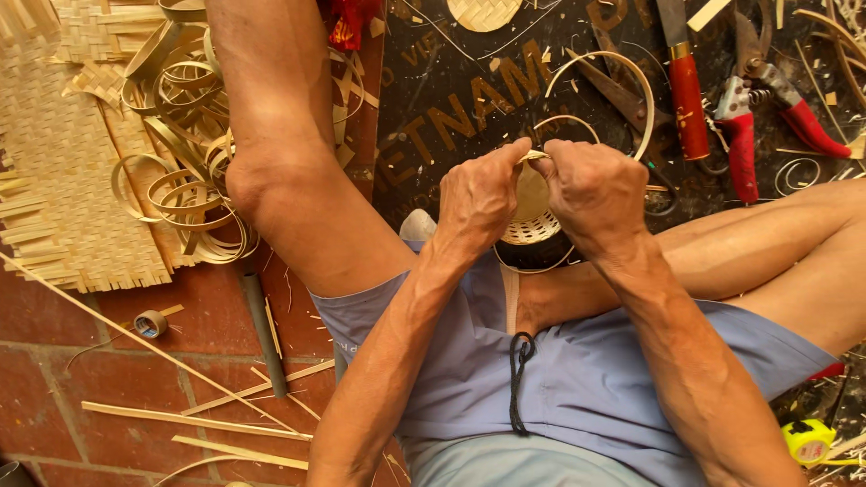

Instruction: The person sits on the floor and fits a thin bamboo rim strip around the top edge of a small woven bamboo basket, pressing and tucking the strip to secure it. They briefly handle a gray cylindrical tool to help shape the rim, then continue working the strip around the basket rim by hand.

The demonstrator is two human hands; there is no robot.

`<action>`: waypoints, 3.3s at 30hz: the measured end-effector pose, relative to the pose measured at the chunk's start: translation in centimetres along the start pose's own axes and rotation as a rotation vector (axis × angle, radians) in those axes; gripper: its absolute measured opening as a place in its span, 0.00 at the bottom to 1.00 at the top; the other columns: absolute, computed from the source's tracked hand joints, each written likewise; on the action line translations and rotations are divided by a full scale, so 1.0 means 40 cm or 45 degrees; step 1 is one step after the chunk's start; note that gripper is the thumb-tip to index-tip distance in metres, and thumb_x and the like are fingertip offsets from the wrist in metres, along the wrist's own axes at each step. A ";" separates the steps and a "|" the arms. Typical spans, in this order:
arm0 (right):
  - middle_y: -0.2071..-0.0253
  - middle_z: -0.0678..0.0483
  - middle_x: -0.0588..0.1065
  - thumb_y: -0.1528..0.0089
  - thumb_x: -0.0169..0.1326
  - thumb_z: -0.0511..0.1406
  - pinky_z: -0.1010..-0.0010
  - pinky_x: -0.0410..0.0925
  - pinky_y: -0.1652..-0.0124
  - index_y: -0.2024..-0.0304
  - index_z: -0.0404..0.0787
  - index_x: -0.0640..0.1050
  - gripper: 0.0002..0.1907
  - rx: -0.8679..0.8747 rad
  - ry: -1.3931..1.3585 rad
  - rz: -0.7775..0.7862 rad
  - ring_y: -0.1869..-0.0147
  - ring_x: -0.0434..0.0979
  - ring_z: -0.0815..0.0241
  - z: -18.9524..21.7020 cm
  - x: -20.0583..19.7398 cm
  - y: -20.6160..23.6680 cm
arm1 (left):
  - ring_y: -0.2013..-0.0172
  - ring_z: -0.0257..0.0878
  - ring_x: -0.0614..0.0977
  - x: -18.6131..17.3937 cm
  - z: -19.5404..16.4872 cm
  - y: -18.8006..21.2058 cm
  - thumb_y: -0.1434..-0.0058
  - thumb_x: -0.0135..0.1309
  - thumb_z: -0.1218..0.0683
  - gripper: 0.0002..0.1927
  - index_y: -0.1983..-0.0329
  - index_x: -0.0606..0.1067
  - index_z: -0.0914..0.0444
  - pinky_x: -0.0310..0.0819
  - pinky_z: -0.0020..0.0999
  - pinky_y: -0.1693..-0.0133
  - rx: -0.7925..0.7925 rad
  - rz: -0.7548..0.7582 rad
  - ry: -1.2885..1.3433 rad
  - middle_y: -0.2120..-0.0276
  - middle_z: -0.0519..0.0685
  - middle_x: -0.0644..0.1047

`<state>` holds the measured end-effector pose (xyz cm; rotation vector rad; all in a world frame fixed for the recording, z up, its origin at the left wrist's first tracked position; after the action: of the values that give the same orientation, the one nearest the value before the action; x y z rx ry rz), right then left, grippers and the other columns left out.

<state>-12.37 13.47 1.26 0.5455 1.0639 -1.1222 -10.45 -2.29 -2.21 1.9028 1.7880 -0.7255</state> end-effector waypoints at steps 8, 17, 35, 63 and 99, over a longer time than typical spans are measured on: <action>0.57 0.44 0.79 0.39 0.62 0.35 0.65 0.74 0.56 0.54 0.33 0.79 0.14 -0.124 -0.318 -0.224 0.54 0.81 0.50 -0.013 -0.045 0.012 | 0.57 0.53 0.83 -0.037 -0.044 -0.005 0.32 0.53 0.58 0.16 0.41 0.73 0.64 0.79 0.45 0.59 0.085 -0.112 -0.050 0.54 0.56 0.80; 0.66 0.55 0.76 0.38 0.63 0.29 0.76 0.75 0.65 0.55 0.30 0.77 0.11 0.807 -1.469 0.150 0.65 0.77 0.69 -0.100 0.020 0.116 | 0.68 0.41 0.79 -0.044 -0.034 -0.003 0.38 0.64 0.55 0.09 0.58 0.81 0.64 0.74 0.34 0.66 -0.034 -0.231 0.225 0.67 0.50 0.73; 0.62 0.55 0.77 0.39 0.61 0.28 0.74 0.80 0.61 0.50 0.31 0.75 0.15 0.890 -1.640 0.059 0.62 0.80 0.70 -0.072 0.011 0.109 | 0.71 0.30 0.78 -0.070 0.013 0.095 0.41 0.62 0.62 0.23 0.42 0.74 0.71 0.78 0.26 0.71 -0.709 -0.088 1.070 0.65 0.45 0.75; 0.56 0.45 0.77 0.45 0.56 0.25 0.62 0.74 0.61 0.53 0.36 0.79 0.16 -0.285 0.091 0.206 0.56 0.81 0.48 -0.210 -0.071 0.112 | 0.71 0.32 0.79 -0.110 -0.012 0.009 0.38 0.61 0.57 0.13 0.53 0.83 0.68 0.74 0.25 0.68 -0.415 -0.035 0.506 0.68 0.48 0.78; 0.51 0.47 0.77 0.50 0.54 0.35 0.65 0.71 0.64 0.59 0.33 0.78 0.18 -0.925 -0.103 0.294 0.62 0.77 0.57 -0.064 -0.144 0.042 | 0.51 0.47 0.77 -0.125 -0.122 0.073 0.38 0.56 0.58 0.14 0.50 0.76 0.69 0.69 0.45 0.45 0.779 0.099 -0.330 0.55 0.53 0.75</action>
<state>-12.16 18.76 5.03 0.0373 1.2096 -0.4913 -7.32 -3.30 4.62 2.0939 1.4191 -1.5466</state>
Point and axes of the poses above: each hand's wrist, its own y-axis away from the middle knuckle, its own x-axis out of the palm, z = x × y, the point moved 2 cm from there along -y, towards the middle knuckle
